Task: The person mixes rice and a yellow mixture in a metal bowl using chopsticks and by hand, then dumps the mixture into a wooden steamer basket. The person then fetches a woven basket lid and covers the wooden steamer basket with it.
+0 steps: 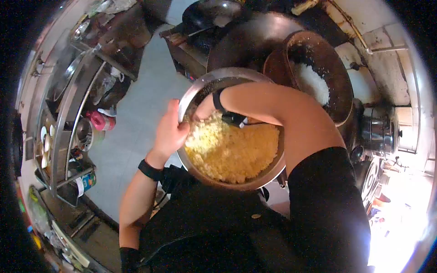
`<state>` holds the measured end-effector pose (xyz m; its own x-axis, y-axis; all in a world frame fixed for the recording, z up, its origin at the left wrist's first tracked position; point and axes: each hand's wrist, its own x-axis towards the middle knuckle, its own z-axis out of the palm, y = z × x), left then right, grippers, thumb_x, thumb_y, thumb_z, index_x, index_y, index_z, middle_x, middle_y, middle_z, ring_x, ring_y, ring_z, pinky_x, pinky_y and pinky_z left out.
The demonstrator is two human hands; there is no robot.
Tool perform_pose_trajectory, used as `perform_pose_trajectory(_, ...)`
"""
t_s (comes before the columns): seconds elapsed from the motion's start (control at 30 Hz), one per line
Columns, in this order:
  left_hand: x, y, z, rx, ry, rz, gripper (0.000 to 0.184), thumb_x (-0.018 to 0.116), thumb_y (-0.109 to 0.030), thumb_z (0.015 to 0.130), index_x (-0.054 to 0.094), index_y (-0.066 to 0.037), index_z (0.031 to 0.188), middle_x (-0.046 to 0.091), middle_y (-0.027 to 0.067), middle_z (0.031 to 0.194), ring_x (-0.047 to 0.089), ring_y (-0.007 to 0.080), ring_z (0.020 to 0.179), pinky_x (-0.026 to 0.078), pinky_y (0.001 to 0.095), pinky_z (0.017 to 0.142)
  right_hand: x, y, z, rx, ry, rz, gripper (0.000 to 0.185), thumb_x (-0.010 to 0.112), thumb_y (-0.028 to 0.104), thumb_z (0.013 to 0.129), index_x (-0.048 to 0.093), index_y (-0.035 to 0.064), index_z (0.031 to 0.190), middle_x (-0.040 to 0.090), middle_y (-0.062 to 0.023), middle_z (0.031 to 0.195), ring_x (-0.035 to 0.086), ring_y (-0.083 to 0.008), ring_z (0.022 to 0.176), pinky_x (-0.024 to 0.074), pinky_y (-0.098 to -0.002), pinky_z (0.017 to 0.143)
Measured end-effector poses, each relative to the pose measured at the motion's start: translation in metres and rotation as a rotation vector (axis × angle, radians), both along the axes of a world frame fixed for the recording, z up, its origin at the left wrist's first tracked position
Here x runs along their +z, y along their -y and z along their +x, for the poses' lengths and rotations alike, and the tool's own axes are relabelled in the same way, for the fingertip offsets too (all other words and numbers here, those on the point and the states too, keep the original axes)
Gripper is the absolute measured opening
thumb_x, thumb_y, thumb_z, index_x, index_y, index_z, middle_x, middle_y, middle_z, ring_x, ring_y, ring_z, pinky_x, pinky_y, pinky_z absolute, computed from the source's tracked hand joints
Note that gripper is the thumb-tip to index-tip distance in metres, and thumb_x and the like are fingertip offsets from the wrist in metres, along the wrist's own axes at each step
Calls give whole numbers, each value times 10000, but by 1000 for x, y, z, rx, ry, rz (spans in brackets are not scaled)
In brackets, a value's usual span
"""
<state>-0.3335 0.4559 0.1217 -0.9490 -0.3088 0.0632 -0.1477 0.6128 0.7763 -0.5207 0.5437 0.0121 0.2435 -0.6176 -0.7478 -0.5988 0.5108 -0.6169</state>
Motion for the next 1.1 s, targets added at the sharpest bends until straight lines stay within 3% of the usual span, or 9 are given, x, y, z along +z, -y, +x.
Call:
perform_pose_trajectory(0.03, 2, 0, -3, 9, -14, -4, 495, 550, -8, 748, 355, -8, 1203, 604, 298, 814, 592, 501, 778, 456, 560, 662, -69, 4, -13, 219, 59, 183, 404, 526, 267, 888, 619, 40, 1210, 675, -132, 1084, 579, -247, 978, 445, -390, 904)
perform_pose_trajectory(0.2, 1, -6, 0, -12, -23, 19, 453, 546, -5, 756, 350, -12, 1165, 597, 311, 865, 578, 513, 849, 453, 560, 713, 107, -18, 32, 653, -360, 111, 378, 659, 215, 727, 688, -29, 1014, 681, -215, 960, 646, -341, 881, 503, -468, 783)
perform_pose_trajectory(0.3, 2, -6, 4, -30, 14, 94, 457, 522, 1, 771, 346, -14, 1192, 606, 306, 917, 581, 509, 896, 467, 535, 754, 148, -69, 16, 419, -283, 31, 722, 757, 343, 688, 558, 91, 1336, 186, -163, 1587, 219, -365, 1439, 248, -527, 1145)
perform_pose_trajectory(0.37, -1, -7, 10, -27, -87, 168, 508, 519, -1, 779, 342, -1, 1255, 599, 310, 999, 585, 498, 944, 477, 506, 792, 168, -103, 8, 401, -381, -83, 874, 798, 325, 693, 414, 179, 1464, 139, -178, 1596, 198, -404, 1437, 208, -544, 1152)
perform_pose_trajectory(0.5, -2, -15, 21, 14, -134, 237, 562, 527, 1, 783, 336, 37, 1310, 584, 300, 1068, 593, 475, 982, 488, 464, 820, 203, -153, 20, -911, 143, -72, 884, 771, 248, 783, 286, 120, 1511, 246, -194, 1554, 276, -354, 1416, 270, -496, 1143)
perform_pose_trajectory(0.63, -6, -27, 30, 68, -115, 259, 577, 492, 38, 733, 388, 23, 1300, 541, 175, 1176, 540, 287, 1107, 412, 358, 980, 213, -186, 36, -890, 20, 178, 724, 672, 268, 898, 304, 65, 1487, 361, -152, 1503, 362, -282, 1381, 314, -436, 1134)
perform_pose_trajectory(0.8, 21, -39, 24, 107, 130, 336, 596, 537, -42, 754, 354, -7, 1321, 605, 203, 1010, 639, 318, 780, 501, 387, 652, 121, -168, 74, -1855, 236, 189, 578, 440, 477, 991, 423, 82, 1412, 555, -113, 1344, 546, -234, 1226, 447, -434, 1030)
perform_pose_trajectory(0.93, 7, -33, 24, 75, 217, 234, 607, 542, -55, 765, 326, -25, 1331, 613, 208, 959, 636, 340, 707, 500, 393, 624, 68, -172, 87, -1973, 894, 74, 612, 371, 567, 972, 459, 136, 1398, 549, -104, 1365, 550, -256, 1235, 461, -460, 1024)
perform_pose_trajectory(1.1, 11, -29, 18, 7, 148, 293, 585, 529, -33, 788, 295, -25, 1324, 612, 217, 979, 643, 356, 740, 500, 393, 629, 93, -154, 84, -2024, 941, 123, 592, 367, 564, 975, 487, 136, 1367, 571, -101, 1336, 584, -254, 1188, 491, -453, 994)
